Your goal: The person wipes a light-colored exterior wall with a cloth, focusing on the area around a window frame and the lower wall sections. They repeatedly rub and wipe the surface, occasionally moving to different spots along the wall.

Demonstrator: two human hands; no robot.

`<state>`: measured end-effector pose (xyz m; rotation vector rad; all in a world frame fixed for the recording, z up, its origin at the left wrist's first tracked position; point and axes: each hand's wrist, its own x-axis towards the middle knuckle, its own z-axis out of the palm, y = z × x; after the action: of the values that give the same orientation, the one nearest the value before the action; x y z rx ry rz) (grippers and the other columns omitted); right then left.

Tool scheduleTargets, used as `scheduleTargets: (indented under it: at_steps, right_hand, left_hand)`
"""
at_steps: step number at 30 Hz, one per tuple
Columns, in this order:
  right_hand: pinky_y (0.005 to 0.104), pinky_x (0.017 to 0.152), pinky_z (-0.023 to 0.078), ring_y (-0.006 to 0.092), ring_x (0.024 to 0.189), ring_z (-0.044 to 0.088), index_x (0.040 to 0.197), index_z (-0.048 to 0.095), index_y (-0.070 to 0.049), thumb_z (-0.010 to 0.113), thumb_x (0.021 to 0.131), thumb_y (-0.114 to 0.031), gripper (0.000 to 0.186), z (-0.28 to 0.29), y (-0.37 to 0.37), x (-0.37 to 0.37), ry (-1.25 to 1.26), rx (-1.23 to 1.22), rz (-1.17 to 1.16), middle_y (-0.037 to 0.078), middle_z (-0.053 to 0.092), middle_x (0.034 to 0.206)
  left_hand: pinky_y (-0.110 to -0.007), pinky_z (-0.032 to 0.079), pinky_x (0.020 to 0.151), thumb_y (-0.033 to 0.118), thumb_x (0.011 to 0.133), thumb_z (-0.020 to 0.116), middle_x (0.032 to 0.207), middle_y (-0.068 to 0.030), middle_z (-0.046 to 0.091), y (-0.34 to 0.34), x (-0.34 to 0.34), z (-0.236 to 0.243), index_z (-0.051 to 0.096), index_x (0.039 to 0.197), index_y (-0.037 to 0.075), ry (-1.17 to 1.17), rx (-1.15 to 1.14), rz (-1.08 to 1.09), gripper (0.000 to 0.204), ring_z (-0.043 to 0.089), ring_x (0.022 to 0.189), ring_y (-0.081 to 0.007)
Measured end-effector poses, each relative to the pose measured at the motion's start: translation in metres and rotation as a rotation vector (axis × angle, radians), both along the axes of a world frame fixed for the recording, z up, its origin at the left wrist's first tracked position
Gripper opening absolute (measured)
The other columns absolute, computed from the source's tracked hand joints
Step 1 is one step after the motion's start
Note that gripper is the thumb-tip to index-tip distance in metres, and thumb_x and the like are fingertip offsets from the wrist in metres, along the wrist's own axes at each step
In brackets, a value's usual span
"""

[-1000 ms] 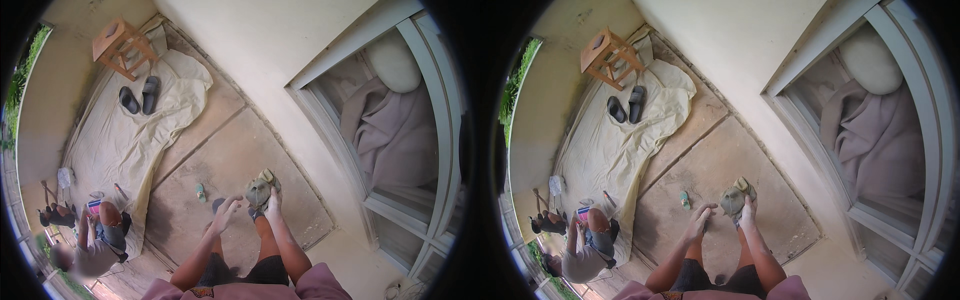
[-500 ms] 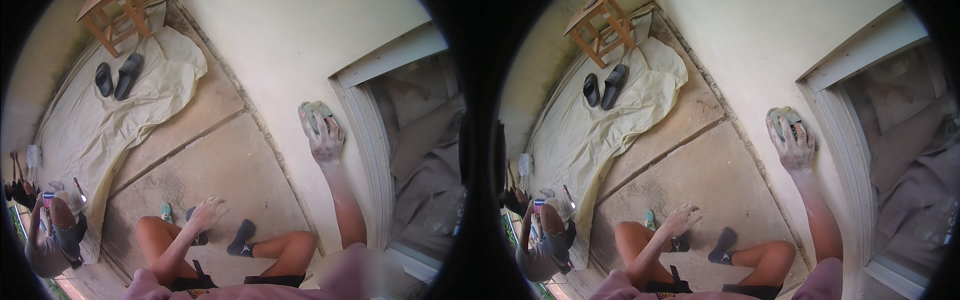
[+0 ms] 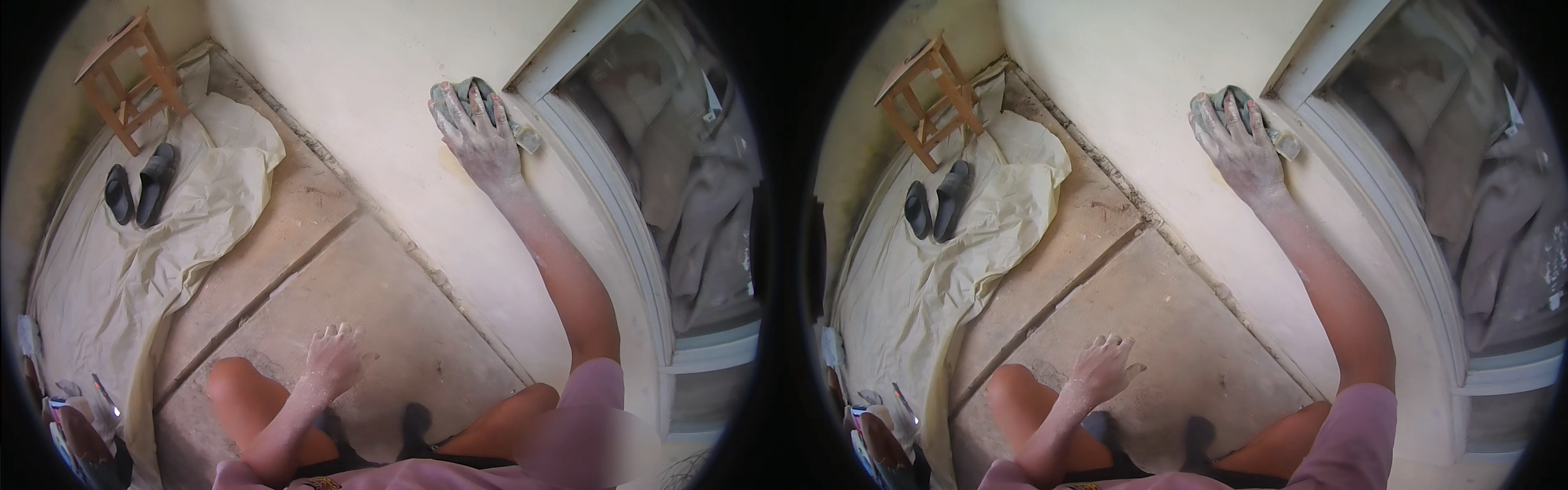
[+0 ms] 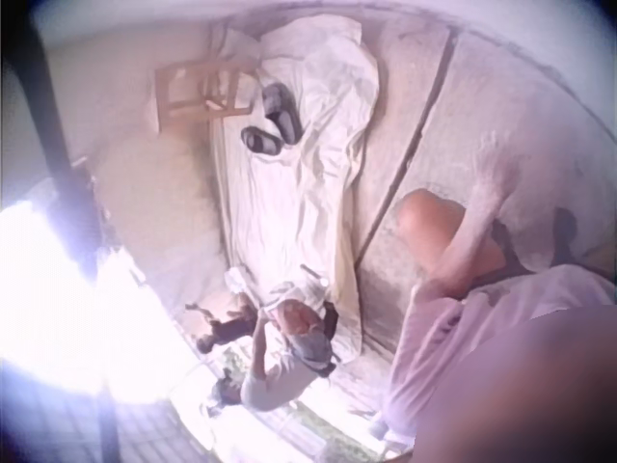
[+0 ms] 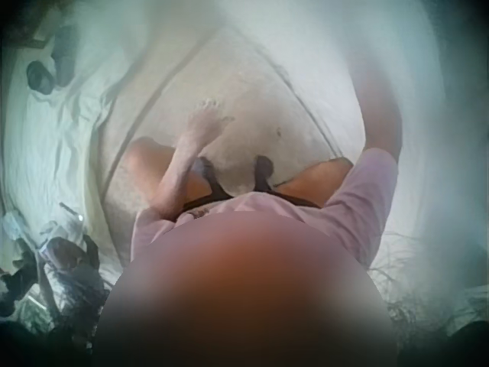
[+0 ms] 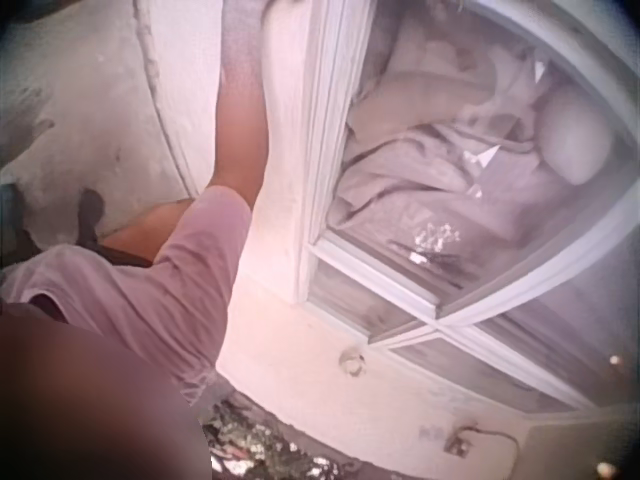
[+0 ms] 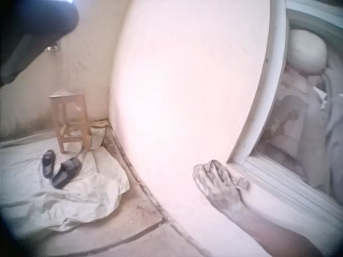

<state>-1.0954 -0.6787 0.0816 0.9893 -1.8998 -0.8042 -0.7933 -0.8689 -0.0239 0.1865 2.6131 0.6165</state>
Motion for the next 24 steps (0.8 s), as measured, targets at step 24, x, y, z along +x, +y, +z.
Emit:
scheduleTargets:
  at_steps: [24]
  right_hand:
    - [0.0308, 0.083, 0.05, 0.0141, 0.097, 0.061, 0.124, 0.057, -0.005, 0.049, 0.099, -0.038, 0.042, -0.126, -0.084, 0.181, -2.377, -1.826, -0.099, 0.004, 0.064, 0.105]
  left_hand:
    - [-0.028, 0.046, 0.085, 0.024, 0.094, 0.06, 0.108, -0.0113, 0.062, -0.06, -0.065, -0.023, 0.063, 0.105, -0.003, -0.016, 0.95, 0.758, 0.03, 0.058, 0.098, -0.0168]
